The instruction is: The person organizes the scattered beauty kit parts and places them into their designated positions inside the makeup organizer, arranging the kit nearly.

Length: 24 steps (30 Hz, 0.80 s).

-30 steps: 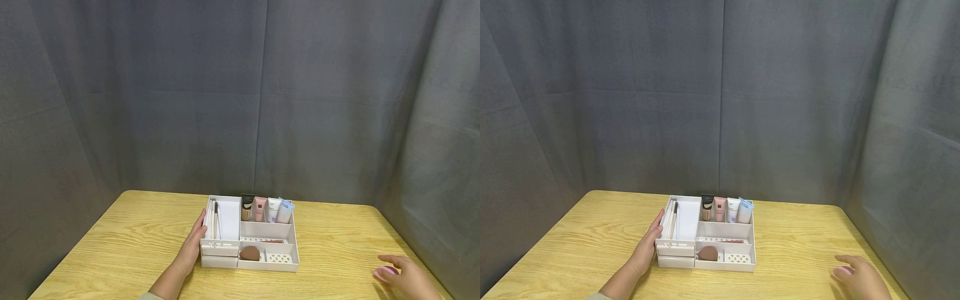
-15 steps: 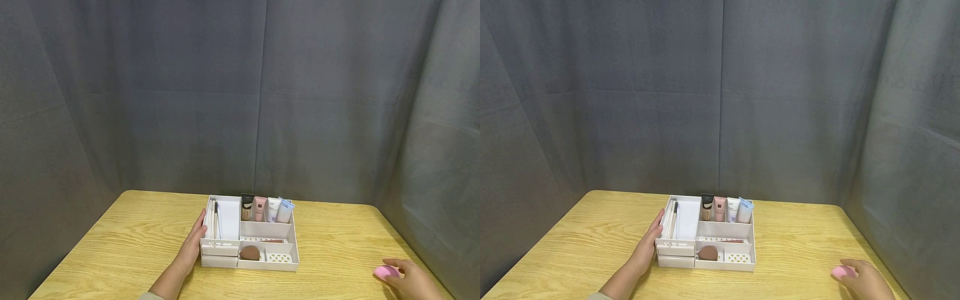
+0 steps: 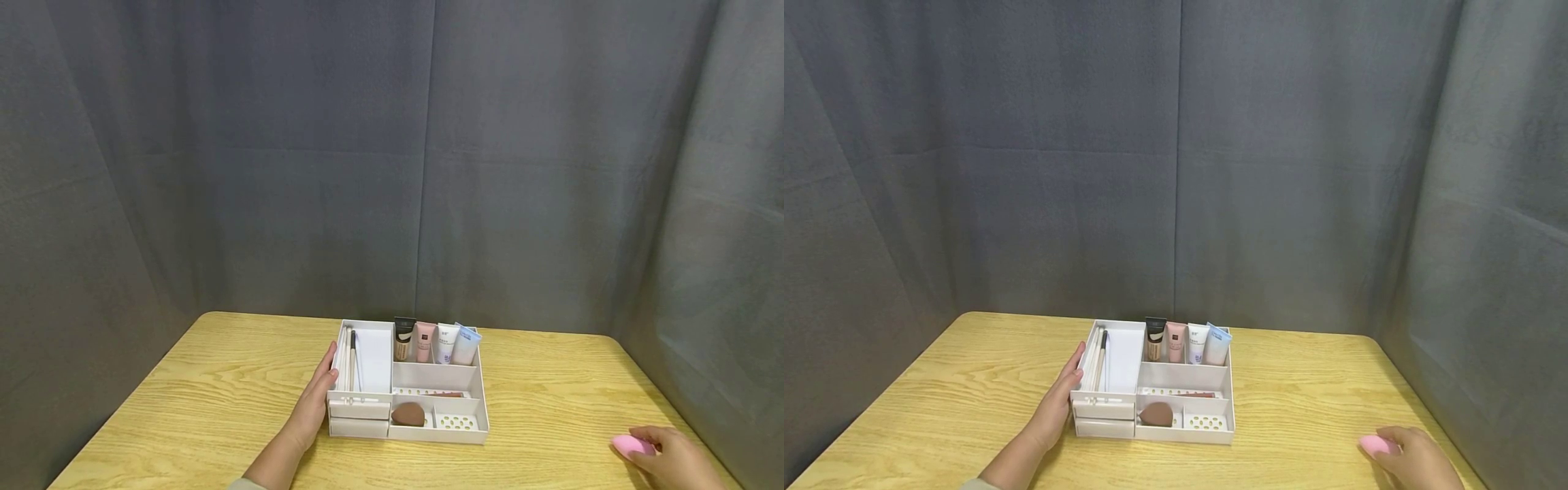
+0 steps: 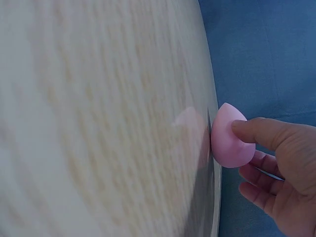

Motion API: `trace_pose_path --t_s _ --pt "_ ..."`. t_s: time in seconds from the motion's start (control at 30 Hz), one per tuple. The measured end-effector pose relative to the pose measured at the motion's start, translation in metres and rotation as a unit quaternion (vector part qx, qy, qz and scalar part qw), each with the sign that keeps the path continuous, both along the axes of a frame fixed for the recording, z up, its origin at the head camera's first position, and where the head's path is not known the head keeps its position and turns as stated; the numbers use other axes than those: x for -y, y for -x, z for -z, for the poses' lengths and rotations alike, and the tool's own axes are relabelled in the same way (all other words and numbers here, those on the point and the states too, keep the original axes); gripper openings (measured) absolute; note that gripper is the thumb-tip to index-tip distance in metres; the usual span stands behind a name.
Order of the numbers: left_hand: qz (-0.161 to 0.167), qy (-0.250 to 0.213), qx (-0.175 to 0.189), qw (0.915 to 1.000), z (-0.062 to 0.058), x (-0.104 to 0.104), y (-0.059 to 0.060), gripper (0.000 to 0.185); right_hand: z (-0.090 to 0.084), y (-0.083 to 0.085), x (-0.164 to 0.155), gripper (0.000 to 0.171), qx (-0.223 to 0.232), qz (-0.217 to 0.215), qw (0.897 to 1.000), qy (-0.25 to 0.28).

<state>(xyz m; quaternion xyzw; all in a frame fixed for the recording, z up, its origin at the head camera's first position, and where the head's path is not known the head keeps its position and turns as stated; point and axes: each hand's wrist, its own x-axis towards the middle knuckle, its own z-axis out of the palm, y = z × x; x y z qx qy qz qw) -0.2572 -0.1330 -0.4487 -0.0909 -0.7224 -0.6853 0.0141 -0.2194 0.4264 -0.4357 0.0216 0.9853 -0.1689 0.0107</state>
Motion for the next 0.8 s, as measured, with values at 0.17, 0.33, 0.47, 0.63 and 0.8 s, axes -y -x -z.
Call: trace_pose_path --t_s 0.17,0.33,0.47,0.63,0.8 --pt "0.0 0.002 0.001 1.0 0.0 0.0 0.0 0.06 0.0 -0.001 0.0 0.054 -0.008 0.005 1.0 0.003" --pt "0.001 0.0 -0.001 1.0 0.001 0.0 0.0 0.06 -0.001 0.001 0.005 0.06 -0.007 0.012 1.0 0.019" --pt "0.001 0.001 -0.002 1.0 0.001 0.0 0.001 0.06 -0.005 0.001 0.014 0.059 -0.024 0.011 0.999 0.026" --pt "0.001 0.007 -0.001 1.0 0.001 0.0 0.0 0.059 -0.014 0.002 0.027 0.056 -0.033 0.01 0.999 0.041" --pt "0.001 0.006 -0.001 1.0 0.001 0.0 0.0 0.059 -0.021 0.004 0.042 0.05 -0.058 -0.003 0.997 0.045"
